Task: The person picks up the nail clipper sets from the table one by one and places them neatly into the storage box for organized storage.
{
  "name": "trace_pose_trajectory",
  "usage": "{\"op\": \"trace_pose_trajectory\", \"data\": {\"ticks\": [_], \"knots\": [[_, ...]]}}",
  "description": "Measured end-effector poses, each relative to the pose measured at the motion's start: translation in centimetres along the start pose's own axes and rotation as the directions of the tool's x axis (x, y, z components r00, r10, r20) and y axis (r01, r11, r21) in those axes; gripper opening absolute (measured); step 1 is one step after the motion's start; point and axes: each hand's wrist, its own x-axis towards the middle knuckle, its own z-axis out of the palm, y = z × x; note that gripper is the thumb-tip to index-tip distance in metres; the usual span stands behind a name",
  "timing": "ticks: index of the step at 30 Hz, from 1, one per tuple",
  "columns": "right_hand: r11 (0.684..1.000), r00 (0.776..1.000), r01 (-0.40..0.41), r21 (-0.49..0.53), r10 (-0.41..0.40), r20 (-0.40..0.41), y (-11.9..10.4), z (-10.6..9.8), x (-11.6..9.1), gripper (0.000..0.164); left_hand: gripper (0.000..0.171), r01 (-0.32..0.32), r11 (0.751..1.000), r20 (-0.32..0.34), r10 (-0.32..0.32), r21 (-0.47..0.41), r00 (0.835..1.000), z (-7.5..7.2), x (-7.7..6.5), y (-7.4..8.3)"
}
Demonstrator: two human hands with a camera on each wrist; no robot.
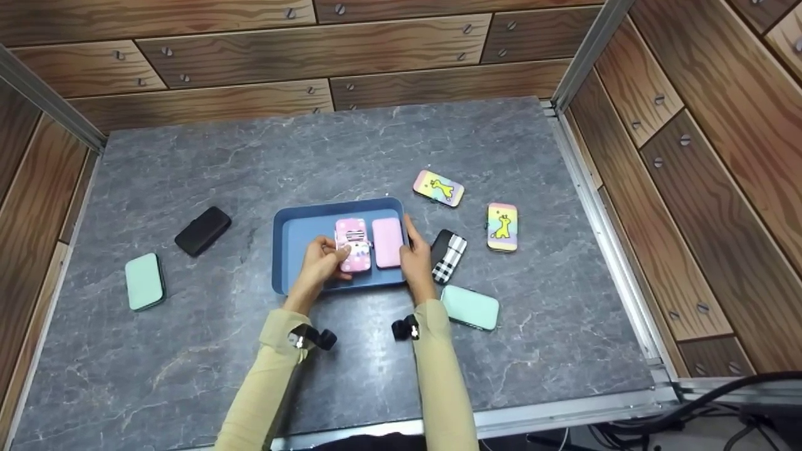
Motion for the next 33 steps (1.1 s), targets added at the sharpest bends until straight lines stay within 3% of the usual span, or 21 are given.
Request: {"op": "trace_pose_trajectory", "data": {"ticks": [8, 15, 23, 33], "knots": [[1.000, 1.000, -0.007, -0.019, 0.007, 0.001, -0.1, -0.1, 0.0, 0.067, 0.021, 0.017, 1.000, -0.019, -0.017, -0.001, 1.000, 0.5, 0.5, -0.6], [1.000, 1.000, 0.000, -0.022, 0.000, 0.002, -0.3, -0.1, 0.1, 0.068, 0.021, -0.010, 0.998, -0.039, 0.013, 0.069, 0.999, 0.9, 0.9, -0.8], [1.000, 1.000, -0.010, -0.022, 0.010, 0.007, -0.2, -0.2, 0.0, 0.069, 0.022, 0.005, 0.992, -0.054, 0.002, 0.129, 0.999, 1.0, 1.0, -1.1], [0.999, 0.999, 0.023, -0.044, -0.024, -0.031, 2.5, -0.6, 1.2, 0.071, 0.023, -0.015, 0.963, -0.096, 0.042, 0.268, 0.994, 1.0, 0.9, -1.1]]}}
